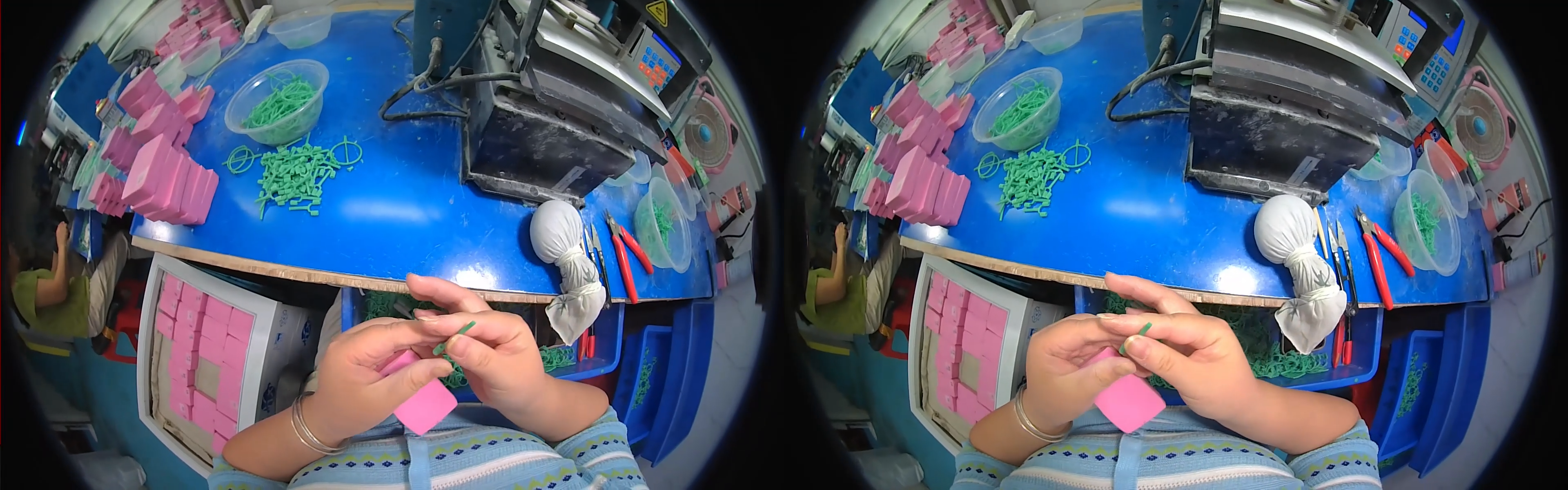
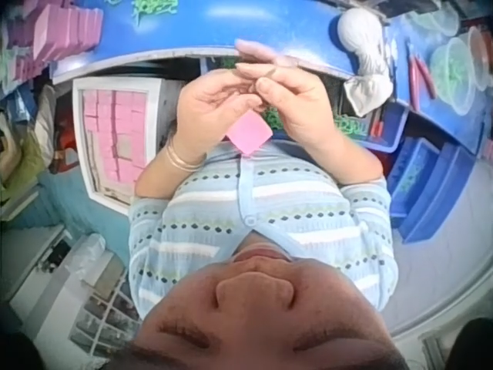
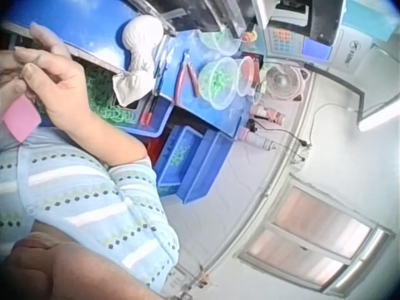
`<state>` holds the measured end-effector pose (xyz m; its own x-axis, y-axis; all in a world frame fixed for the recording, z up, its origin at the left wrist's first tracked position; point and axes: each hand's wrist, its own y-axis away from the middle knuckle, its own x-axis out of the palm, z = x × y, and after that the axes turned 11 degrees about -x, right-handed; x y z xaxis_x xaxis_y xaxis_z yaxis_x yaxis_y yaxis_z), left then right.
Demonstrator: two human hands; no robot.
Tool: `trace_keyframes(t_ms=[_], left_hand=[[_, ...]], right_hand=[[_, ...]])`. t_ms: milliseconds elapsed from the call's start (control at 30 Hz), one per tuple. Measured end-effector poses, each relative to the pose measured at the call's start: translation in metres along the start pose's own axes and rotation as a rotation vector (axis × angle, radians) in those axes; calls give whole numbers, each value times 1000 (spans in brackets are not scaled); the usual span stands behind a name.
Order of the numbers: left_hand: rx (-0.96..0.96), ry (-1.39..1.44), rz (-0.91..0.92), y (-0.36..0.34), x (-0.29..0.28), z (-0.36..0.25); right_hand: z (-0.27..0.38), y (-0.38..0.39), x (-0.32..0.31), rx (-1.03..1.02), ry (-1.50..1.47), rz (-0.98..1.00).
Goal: Extracting green wax patterns from a pink rubber mold and preparing the next mold using a wax injection machine.
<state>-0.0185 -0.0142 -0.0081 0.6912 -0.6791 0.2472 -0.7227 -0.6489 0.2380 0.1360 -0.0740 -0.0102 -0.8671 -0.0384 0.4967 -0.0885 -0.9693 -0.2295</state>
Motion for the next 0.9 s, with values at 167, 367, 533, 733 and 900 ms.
trace_keyframes(t_ms=[167,367,533,733,900], left_hand=[[448,-591,-197,-1,-3,-10],[621,-724,-308,2,-3,-8],[658,-703,-322,2,-7,-2],[612,-701,-344,3,-2,-12],[392,-450,-247,1,-3,-9]], right_hand=[[-4,-1,1,-142,185,4],[1,1,-3,-364,563,-55],[-2,-2,-6,-274,549,-30],[0,1,-5,-250,420,-83],[-2,2,-7,-283,357,-71]])
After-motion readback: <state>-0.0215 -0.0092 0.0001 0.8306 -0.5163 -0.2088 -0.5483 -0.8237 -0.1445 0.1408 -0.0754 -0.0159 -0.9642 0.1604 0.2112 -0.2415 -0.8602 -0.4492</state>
